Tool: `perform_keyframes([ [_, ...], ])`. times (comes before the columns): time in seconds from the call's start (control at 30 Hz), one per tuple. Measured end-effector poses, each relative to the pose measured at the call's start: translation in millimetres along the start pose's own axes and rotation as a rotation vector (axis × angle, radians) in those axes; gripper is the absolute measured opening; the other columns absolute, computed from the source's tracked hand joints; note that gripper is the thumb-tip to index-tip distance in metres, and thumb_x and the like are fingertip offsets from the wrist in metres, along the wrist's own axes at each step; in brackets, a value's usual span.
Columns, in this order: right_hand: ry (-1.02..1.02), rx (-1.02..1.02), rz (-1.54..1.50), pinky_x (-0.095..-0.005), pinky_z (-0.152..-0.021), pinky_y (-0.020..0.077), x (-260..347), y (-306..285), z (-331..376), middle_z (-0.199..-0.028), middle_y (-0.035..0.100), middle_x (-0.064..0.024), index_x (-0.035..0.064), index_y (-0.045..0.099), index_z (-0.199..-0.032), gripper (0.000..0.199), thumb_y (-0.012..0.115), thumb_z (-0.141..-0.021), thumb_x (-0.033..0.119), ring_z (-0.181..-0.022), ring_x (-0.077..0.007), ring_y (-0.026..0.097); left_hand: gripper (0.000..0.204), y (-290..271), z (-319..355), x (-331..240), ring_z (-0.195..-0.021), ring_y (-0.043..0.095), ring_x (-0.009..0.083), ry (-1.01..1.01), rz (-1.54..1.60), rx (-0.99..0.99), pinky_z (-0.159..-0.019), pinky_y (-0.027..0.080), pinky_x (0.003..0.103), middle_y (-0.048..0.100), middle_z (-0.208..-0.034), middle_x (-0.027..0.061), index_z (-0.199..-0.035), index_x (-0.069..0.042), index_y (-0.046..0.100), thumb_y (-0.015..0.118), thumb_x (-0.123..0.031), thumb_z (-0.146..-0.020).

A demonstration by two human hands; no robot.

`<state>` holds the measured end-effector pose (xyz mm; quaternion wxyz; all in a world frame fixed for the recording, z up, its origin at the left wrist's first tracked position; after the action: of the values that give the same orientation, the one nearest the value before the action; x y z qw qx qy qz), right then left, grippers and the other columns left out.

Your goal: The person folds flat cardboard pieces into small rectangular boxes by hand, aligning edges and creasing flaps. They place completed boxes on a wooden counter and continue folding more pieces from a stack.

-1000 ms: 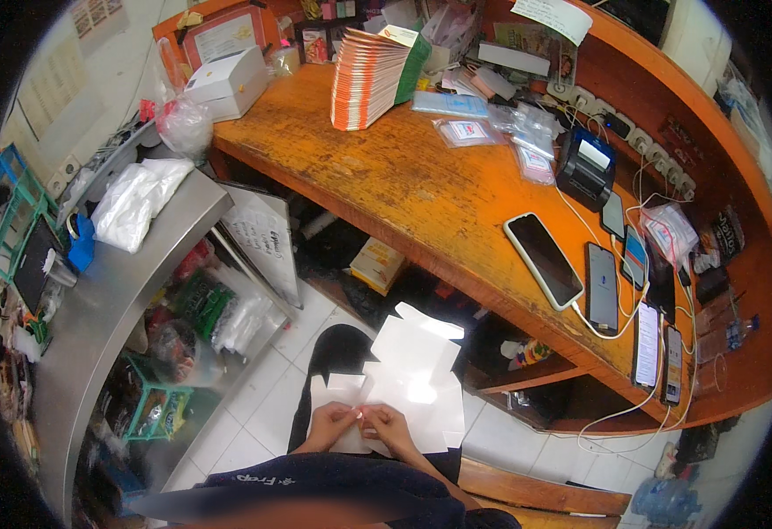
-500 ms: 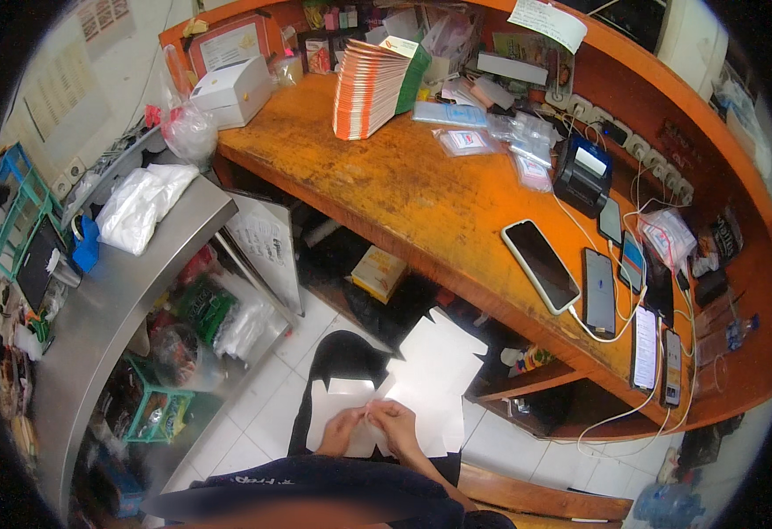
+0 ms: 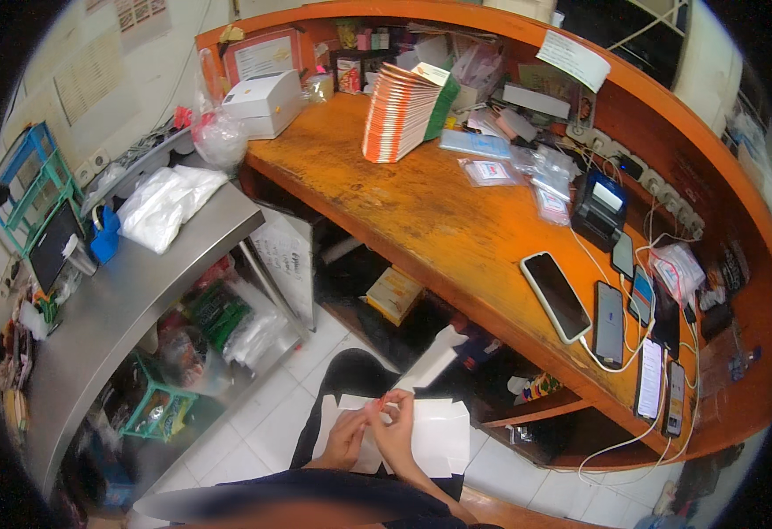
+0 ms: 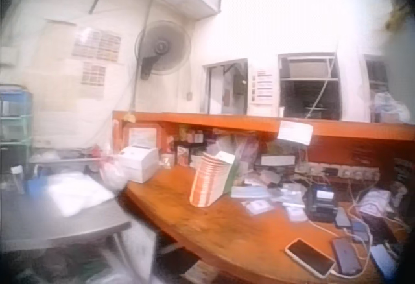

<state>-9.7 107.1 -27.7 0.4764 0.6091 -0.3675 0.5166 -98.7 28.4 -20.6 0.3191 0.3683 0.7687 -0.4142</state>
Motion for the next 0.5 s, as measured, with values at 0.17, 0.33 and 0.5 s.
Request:
perform_keyframes([
  [0.17, 0.079, 0.007, -0.182, -0.0303, -0.071, 0.0555, -11, 5, 2, -0.101, 0.059, -0.0101, -0.0018, 0.05, -0.101, 0.022, 0.065, -0.086, 0.005, -0.087, -0.0178, 0.061, 0.011, -46, -2, 34, -0.084, 0.062, 0.0091, -0.418, 0.557, -0.508, -0.076, 0.049, 0.021, 0.067, -0.094, 0.0088, -0.102, 0.002, 0.059, 0.056, -0.003, -0.093],
  [0.33, 0.106, 0.054, 0.175, -0.0302, -0.072, 0.055, -42, 2, 18, -0.1, 0.065, -0.0126, -0.0045, 0.056, -0.102, 0.017, 0.06, -0.087, 0.004, -0.088, -0.0196, 0.064, 0.013, -32, -9, 47, -0.088, 0.062, 0.0109, -0.601, 0.73, -0.35, -0.08, 0.049, 0.023, 0.066, -0.099, 0.0087, -0.1, 0.005, 0.063, 0.058, -0.005, -0.093],
  [0.5, 0.223, 0.079, -0.011, -0.0286, -0.071, 0.0537, -49, -2, 9, -0.099, 0.065, -0.0116, -0.003, 0.057, -0.106, 0.021, 0.062, -0.087, 0.006, -0.088, -0.0181, 0.064, 0.013, -26, -14, 36, -0.095, 0.062, 0.0151, -0.44, 0.689, -0.316, -0.087, 0.05, 0.028, 0.066, -0.104, 0.013, -0.101, 0.005, 0.065, 0.059, 0.0, -0.09],
])
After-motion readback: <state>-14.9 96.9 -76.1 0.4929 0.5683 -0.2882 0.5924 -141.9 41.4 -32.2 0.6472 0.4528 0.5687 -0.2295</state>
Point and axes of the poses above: each hand's wrist, its own z-axis away from the middle knuckle, its own y-axis out of the palm, x = y × z, the point moved 8 cm from there along -z, towards the middle knuckle
